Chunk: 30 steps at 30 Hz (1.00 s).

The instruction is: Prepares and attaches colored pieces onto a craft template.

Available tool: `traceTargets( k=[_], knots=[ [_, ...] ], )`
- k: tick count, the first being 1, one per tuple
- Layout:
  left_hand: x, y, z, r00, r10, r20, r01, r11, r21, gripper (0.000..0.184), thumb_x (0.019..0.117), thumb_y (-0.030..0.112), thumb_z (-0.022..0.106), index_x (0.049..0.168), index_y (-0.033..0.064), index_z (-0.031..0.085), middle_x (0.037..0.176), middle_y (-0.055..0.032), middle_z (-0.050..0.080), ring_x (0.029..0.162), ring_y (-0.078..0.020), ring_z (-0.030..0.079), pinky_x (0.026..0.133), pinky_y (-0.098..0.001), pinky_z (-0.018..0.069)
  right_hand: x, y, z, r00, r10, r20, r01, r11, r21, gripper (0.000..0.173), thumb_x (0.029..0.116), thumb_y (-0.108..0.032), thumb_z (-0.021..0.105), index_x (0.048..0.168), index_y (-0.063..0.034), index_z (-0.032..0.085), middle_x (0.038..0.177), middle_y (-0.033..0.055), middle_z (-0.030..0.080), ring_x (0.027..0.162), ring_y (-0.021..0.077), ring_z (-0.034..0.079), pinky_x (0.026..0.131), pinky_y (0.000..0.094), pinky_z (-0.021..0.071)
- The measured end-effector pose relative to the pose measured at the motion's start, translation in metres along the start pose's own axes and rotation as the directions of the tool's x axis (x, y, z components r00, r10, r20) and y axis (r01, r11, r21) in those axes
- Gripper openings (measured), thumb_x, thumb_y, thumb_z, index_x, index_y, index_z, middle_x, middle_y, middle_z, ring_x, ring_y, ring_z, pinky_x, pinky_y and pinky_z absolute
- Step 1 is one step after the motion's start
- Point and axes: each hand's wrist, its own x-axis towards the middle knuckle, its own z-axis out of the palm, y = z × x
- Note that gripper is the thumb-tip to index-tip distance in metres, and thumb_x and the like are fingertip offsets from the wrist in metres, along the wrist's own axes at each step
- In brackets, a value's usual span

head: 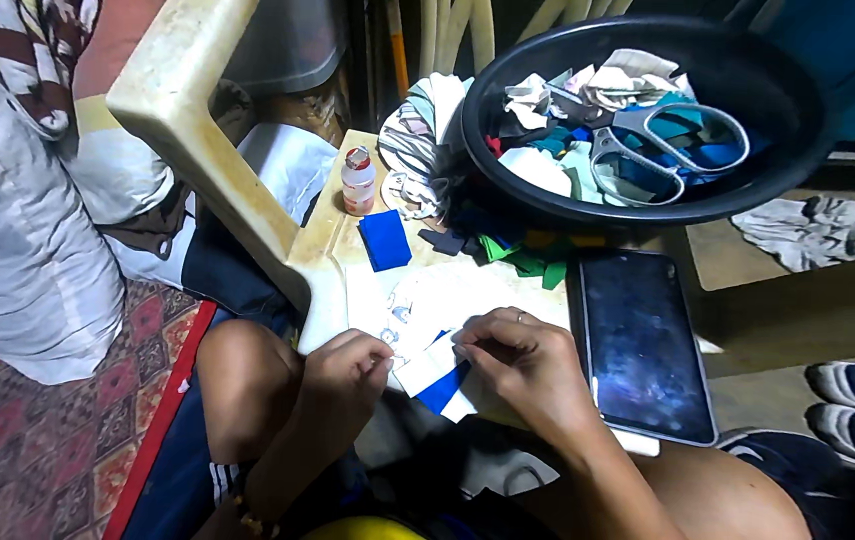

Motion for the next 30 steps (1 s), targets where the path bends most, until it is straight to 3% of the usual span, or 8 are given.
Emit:
traceTargets(
  k=[2, 6, 8, 10, 13, 19, 30],
  knots=[
    [-0.001, -0.002, 0.002, 0.995, 0.078, 0.066, -0.079, 0.997, 0.007, 0.012, 0.0911, 0.009, 0.068, 0.095, 0.0012, 0.076, 0.093, -0.0101, 0.071, 0.074, -0.0042, 0.063, 0.067, -0.0127, 0.0507, 0.0, 0.0, 0.0, 1.0, -0.003, -0.002, 0.003, 1.0, 0.0, 0.011, 0.0849, -0.009, 0.065, 0.084, -0.0057, 0.075, 0.086, 0.0031, 0.072, 0.079, 0.0007, 0.065, 0.073, 0.0131, 0.052],
    [-0.004, -0.004, 0.01, 0.982, 0.149, 0.116, -0.157, 0.985, 0.066, 0.015, 0.0916, 0.015, 0.069, 0.099, 0.0078, 0.08, 0.095, -0.0089, 0.071, 0.083, -0.0139, 0.066, 0.078, -0.0238, 0.0546, 0.0, -0.001, -0.001, 1.0, -0.002, 0.0, 0.002, 1.0, -0.002, 0.011, 0.0847, -0.009, 0.065, 0.084, -0.0059, 0.076, 0.087, 0.003, 0.072, 0.079, 0.0005, 0.065, 0.073, 0.0125, 0.0521],
    [-0.005, -0.003, 0.011, 0.987, 0.132, 0.091, -0.142, 0.984, 0.108, 0.016, 0.0909, 0.014, 0.069, 0.099, 0.0061, 0.079, 0.093, -0.0095, 0.07, 0.08, -0.0137, 0.066, 0.075, -0.0226, 0.0542, 0.0, -0.001, -0.001, 1.0, 0.004, 0.002, -0.004, 1.0, 0.004, 0.011, 0.085, -0.009, 0.065, 0.084, -0.0059, 0.076, 0.087, 0.0032, 0.073, 0.08, 0.0011, 0.066, 0.073, 0.0135, 0.0528],
    [-0.005, 0.0, 0.01, 0.997, 0.068, 0.027, -0.071, 0.991, 0.114, 0.013, 0.0906, 0.011, 0.069, 0.096, 0.0026, 0.078, 0.089, -0.0103, 0.068, 0.072, -0.008, 0.063, 0.065, -0.0156, 0.052, -0.001, 0.0, -0.001, 1.0, 0.002, 0.003, -0.002, 1.0, 0.01, 0.011, 0.0856, -0.008, 0.065, 0.084, -0.006, 0.076, 0.088, 0.0032, 0.073, 0.08, 0.0004, 0.066, 0.073, 0.013, 0.053],
    [-0.006, 0.003, 0.005, 1.0, -0.025, -0.005, 0.025, 0.991, 0.131, 0.011, 0.0887, 0.012, 0.07, 0.09, 0.004, 0.077, 0.091, -0.01, 0.067, 0.072, -0.004, 0.06, 0.063, -0.0123, 0.049, -0.001, 0.0, -0.001, 1.0, -0.007, 0.003, 0.007, 1.0, 0.009, 0.01, 0.0852, -0.008, 0.066, 0.084, -0.0063, 0.076, 0.088, 0.0026, 0.073, 0.079, -0.0002, 0.065, 0.073, 0.0121, 0.0525],
    [-0.01, 0.002, 0.007, 0.998, -0.059, 0.019, 0.055, 0.986, 0.159, 0.01, 0.0824, 0.016, 0.078, 0.087, 0.0067, 0.076, 0.094, -0.0095, 0.065, 0.072, -0.0064, 0.059, 0.064, -0.0163, 0.0497, -0.001, 0.0, -0.001, 1.0, -0.001, 0.008, 0.001, 1.0, -0.004, 0.009, 0.0832, -0.01, 0.068, 0.086, -0.006, 0.076, 0.088, 0.0035, 0.073, 0.079, 0.0015, 0.066, 0.074, 0.014, 0.0534],
    [-0.009, 0.003, 0.01, 0.997, -0.07, 0.025, 0.064, 0.976, 0.21, 0.006, 0.082, 0.015, 0.073, 0.079, 0.011, 0.074, 0.096, -0.0075, 0.064, 0.08, -0.0138, 0.061, 0.069, -0.0266, 0.0518, -0.001, 0.0, 0.001, 1.0, 0.004, 0.002, -0.004, 0.999, -0.05, 0.01, 0.0815, -0.009, 0.068, 0.085, -0.0067, 0.077, 0.088, 0.0036, 0.073, 0.08, 0.0042, 0.067, 0.073, 0.0165, 0.0534]
  ],
)
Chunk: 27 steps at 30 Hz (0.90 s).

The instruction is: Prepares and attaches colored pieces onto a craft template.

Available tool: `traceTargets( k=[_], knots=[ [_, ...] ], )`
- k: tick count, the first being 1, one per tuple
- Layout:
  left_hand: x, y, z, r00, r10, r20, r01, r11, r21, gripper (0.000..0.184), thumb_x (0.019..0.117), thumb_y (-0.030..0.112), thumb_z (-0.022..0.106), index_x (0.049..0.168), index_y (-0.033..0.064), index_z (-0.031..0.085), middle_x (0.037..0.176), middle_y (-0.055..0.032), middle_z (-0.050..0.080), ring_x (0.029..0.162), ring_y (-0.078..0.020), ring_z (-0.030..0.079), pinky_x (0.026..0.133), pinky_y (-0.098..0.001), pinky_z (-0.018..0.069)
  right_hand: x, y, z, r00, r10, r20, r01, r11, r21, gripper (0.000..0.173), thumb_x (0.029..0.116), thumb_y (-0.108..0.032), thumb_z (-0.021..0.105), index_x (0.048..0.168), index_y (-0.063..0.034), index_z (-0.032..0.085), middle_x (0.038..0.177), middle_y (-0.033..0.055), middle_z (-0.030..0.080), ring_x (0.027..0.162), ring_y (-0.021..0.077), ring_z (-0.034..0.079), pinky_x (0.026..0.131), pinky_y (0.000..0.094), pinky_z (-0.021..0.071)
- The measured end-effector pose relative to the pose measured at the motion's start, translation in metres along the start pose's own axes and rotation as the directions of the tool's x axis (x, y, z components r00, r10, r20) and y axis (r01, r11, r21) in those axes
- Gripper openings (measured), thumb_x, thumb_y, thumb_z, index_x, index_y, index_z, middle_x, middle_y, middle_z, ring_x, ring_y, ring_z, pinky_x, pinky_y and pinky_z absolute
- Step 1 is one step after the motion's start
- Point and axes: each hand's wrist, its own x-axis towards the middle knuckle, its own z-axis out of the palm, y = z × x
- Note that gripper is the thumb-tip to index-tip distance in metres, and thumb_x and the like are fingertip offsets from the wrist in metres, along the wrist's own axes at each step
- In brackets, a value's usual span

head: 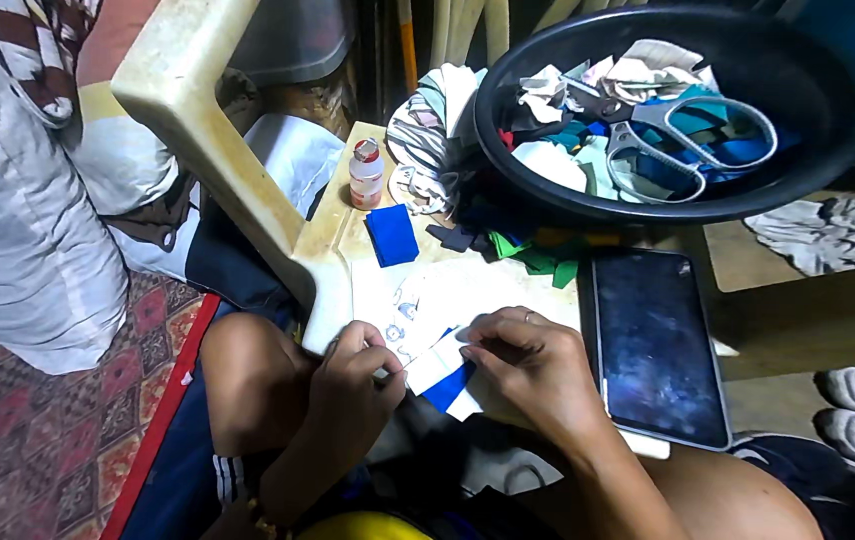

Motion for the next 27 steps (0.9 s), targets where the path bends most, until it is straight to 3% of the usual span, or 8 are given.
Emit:
traceTargets(
  k=[6, 10, 13, 17, 27],
  knots=[
    [0.0, 0.001, 0.0, 1.0, -0.006, 0.006, 0.006, 1.0, 0.026, 0.007, 0.0828, 0.016, 0.071, 0.079, 0.01, 0.073, 0.095, -0.0085, 0.064, 0.081, -0.0165, 0.062, 0.069, -0.0291, 0.0527, 0.0, 0.0, 0.0, 1.0, -0.004, 0.001, 0.004, 1.0, -0.009, 0.01, 0.0813, -0.009, 0.068, 0.086, -0.0067, 0.077, 0.087, 0.0043, 0.074, 0.081, 0.0063, 0.067, 0.074, 0.0184, 0.0538],
    [-0.001, 0.004, 0.001, 0.998, 0.052, -0.043, -0.052, 0.999, 0.002, 0.009, 0.084, 0.014, 0.071, 0.089, 0.0085, 0.076, 0.096, -0.009, 0.065, 0.078, -0.0138, 0.062, 0.067, -0.0247, 0.0527, 0.0, -0.001, 0.0, 1.0, -0.01, -0.001, 0.01, 1.0, -0.014, 0.011, 0.0816, -0.009, 0.067, 0.086, -0.0068, 0.077, 0.089, 0.0052, 0.074, 0.083, 0.0087, 0.069, 0.076, 0.0207, 0.0546],
    [0.0, 0.008, 0.002, 0.98, 0.195, -0.041, -0.198, 0.977, -0.079, 0.013, 0.0915, 0.01, 0.065, 0.092, 0.0059, 0.077, 0.095, -0.0081, 0.071, 0.083, -0.0123, 0.065, 0.076, -0.0223, 0.0534, -0.001, -0.001, 0.0, 1.0, 0.001, -0.002, -0.001, 1.0, -0.008, 0.01, 0.0815, -0.009, 0.068, 0.086, -0.0067, 0.077, 0.089, 0.0052, 0.074, 0.083, 0.0083, 0.069, 0.076, 0.0207, 0.0546],
    [0.006, 0.009, 0.006, 0.93, 0.353, 0.107, -0.346, 0.935, -0.079, 0.024, 0.0935, 0.0, 0.058, 0.105, 0.0058, 0.078, 0.106, -0.0082, 0.073, 0.1, -0.0221, 0.067, 0.089, -0.0298, 0.0536, 0.0, -0.001, 0.0, 1.0, -0.006, 0.002, 0.006, 1.0, -0.016, 0.011, 0.0821, -0.009, 0.068, 0.086, -0.0063, 0.077, 0.087, 0.0053, 0.074, 0.082, 0.0091, 0.068, 0.075, 0.0215, 0.0548],
    [0.007, 0.001, 0.012, 0.899, 0.407, 0.162, -0.408, 0.913, -0.027, 0.032, 0.0898, -0.006, 0.057, 0.11, 0.008, 0.078, 0.114, -0.0088, 0.071, 0.104, -0.0247, 0.066, 0.092, -0.0307, 0.0534, 0.0, 0.001, 0.0, 0.999, -0.03, -0.028, 0.029, 0.999, -0.026, 0.013, 0.0841, -0.008, 0.063, 0.085, -0.0066, 0.077, 0.086, 0.0048, 0.073, 0.081, 0.0067, 0.068, 0.075, 0.0182, 0.0536]
  ],
)
